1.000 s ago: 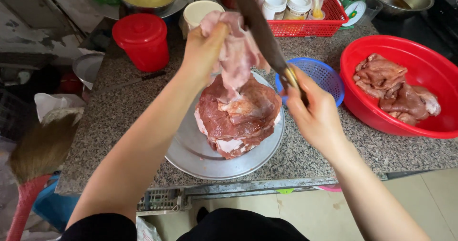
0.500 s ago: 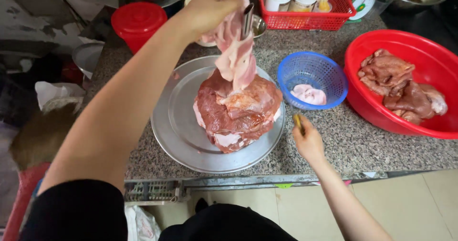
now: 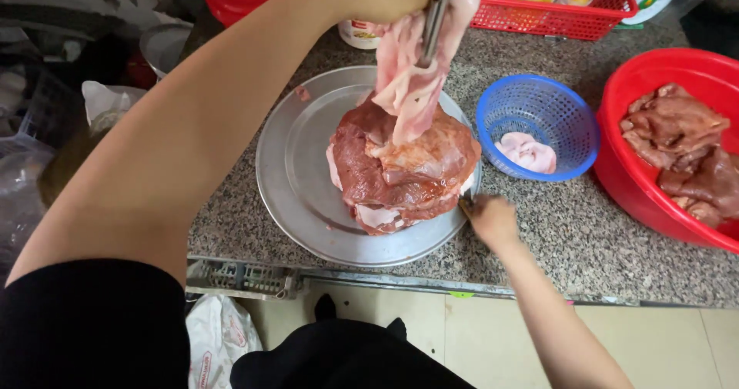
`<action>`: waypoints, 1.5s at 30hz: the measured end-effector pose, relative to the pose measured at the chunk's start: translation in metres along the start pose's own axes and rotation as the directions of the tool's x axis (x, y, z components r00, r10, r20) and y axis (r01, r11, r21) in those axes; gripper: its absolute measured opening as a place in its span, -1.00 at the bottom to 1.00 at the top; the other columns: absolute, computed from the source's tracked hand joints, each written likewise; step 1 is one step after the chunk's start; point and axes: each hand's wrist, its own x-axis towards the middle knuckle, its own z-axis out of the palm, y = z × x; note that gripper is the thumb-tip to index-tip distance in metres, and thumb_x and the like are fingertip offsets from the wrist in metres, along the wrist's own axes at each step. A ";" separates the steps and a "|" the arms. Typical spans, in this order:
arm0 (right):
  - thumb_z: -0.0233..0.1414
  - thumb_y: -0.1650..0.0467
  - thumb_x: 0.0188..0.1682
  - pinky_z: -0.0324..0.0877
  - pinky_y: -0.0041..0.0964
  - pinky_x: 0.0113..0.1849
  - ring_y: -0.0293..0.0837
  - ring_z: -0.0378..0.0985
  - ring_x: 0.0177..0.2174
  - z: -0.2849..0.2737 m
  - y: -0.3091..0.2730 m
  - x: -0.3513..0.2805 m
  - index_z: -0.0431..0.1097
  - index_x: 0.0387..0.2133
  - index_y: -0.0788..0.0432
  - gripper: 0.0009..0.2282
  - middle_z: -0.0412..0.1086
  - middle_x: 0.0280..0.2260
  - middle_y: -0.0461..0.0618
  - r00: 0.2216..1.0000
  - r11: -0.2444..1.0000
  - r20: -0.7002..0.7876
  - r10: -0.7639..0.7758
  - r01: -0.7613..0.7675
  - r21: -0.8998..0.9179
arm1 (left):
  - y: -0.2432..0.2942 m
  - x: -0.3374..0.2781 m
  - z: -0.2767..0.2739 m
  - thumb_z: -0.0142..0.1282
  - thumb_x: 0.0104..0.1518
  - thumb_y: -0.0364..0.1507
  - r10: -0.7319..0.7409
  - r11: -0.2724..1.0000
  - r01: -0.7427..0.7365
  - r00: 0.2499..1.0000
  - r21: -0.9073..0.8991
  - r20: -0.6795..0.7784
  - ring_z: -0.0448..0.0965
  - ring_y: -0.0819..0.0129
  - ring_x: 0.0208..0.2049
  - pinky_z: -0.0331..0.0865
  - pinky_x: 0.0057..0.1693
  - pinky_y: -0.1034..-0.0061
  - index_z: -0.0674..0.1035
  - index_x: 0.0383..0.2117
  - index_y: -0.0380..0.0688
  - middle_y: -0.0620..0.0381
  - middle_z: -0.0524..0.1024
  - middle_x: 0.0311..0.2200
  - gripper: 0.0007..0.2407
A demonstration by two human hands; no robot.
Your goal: Stacking sliced meat and fat onto a vertical rotisserie skewer.
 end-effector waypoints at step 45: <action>0.51 0.32 -0.26 0.64 -0.06 -0.35 -0.03 0.67 -0.37 -0.158 -0.168 0.189 0.38 -0.14 0.34 -0.46 0.47 -0.39 0.06 0.927 0.522 0.310 -0.212 -0.160 0.837 | -0.095 -0.079 0.094 0.34 -0.11 0.01 -0.527 0.744 0.428 0.848 -0.513 -0.058 0.65 0.19 -0.06 0.49 0.04 0.44 0.76 -0.13 0.30 0.12 0.70 -0.21 -0.60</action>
